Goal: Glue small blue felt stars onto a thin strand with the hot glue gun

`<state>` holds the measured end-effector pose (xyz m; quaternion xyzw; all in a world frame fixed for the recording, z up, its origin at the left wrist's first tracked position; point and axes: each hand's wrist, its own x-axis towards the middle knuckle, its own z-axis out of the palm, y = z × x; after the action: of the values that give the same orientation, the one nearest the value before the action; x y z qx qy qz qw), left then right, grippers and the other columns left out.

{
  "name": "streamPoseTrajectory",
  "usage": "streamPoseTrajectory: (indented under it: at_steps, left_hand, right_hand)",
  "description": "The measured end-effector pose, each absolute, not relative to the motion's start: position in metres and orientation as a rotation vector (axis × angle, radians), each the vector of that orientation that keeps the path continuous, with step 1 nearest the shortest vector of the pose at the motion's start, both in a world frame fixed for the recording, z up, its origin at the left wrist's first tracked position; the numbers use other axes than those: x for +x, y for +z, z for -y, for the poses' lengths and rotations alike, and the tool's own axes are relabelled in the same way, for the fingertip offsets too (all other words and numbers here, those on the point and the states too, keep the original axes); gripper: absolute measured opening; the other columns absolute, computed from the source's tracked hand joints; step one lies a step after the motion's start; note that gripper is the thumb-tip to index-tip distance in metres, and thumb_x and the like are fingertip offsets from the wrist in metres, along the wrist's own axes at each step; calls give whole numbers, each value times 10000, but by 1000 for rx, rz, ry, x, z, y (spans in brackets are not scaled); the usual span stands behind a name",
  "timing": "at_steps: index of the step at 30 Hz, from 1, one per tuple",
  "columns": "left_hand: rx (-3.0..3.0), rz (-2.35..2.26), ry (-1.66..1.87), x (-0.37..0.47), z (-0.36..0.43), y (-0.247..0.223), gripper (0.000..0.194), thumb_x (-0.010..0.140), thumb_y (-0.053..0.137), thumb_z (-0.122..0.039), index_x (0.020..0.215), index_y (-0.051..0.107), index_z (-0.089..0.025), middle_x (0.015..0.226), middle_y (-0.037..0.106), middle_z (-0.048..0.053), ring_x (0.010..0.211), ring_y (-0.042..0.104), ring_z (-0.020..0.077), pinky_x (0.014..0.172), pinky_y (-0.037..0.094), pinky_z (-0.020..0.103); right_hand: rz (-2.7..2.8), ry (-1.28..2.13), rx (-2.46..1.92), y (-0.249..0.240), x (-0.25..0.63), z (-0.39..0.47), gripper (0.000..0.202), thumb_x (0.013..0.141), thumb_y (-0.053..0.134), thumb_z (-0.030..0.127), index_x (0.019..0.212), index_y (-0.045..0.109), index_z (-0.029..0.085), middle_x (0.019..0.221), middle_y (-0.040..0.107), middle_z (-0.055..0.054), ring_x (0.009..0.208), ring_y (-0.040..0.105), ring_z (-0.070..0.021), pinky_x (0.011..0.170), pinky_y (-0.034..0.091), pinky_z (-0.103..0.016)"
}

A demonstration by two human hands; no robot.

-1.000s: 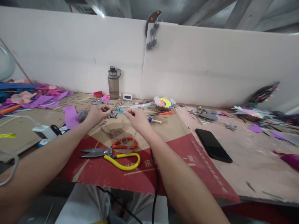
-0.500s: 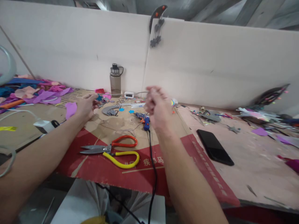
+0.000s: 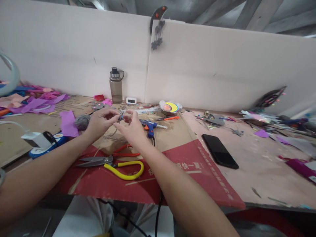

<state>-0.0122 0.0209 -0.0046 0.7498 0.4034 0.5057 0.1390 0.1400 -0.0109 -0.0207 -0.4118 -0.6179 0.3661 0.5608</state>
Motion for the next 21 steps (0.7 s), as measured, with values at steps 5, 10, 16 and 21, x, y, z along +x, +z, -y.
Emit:
streamPoseTrajectory:
  at_steps: [5, 10, 16, 21]
  left_hand:
    - [2239, -1173, 1574, -12, -16, -2, 111, 772, 617, -257, 786, 700, -184, 697, 610, -3, 631, 500, 118, 617, 392, 239]
    - [2084, -1101, 1529, -13, -22, -5, 136, 781, 620, -283, 776, 696, -171, 652, 596, -7, 580, 501, 107, 553, 383, 226]
    - [1949, -1062, 1332, -8, -15, -4, 163, 791, 638, -301, 822, 697, -152, 528, 600, -11, 436, 498, 89, 433, 373, 202]
    - [1825, -916, 1183, -4, -13, -1, 230, 781, 679, -358, 813, 679, -130, 663, 703, 56, 578, 673, 155, 573, 554, 257]
  right_hand:
    - [1370, 1152, -878, -25, 136, 8, 532, 725, 664, 315, 1181, 401, 233, 823, 597, 41, 691, 592, -112, 657, 508, -276]
    - [1504, 732, -1023, -16, 145, 12, 329, 777, 620, 308, 1083, 547, 213, 647, 461, 80, 590, 440, -95, 574, 368, -236]
    - [1571, 502, -1107, -12, 150, 12, 156, 789, 634, 319, 869, 668, 190, 633, 466, 43, 626, 422, -116, 622, 339, -261]
    - [1590, 421, -1137, -13, 153, 7, 122, 789, 619, 277, 728, 643, 174, 663, 541, 21, 645, 446, -118, 648, 349, -265]
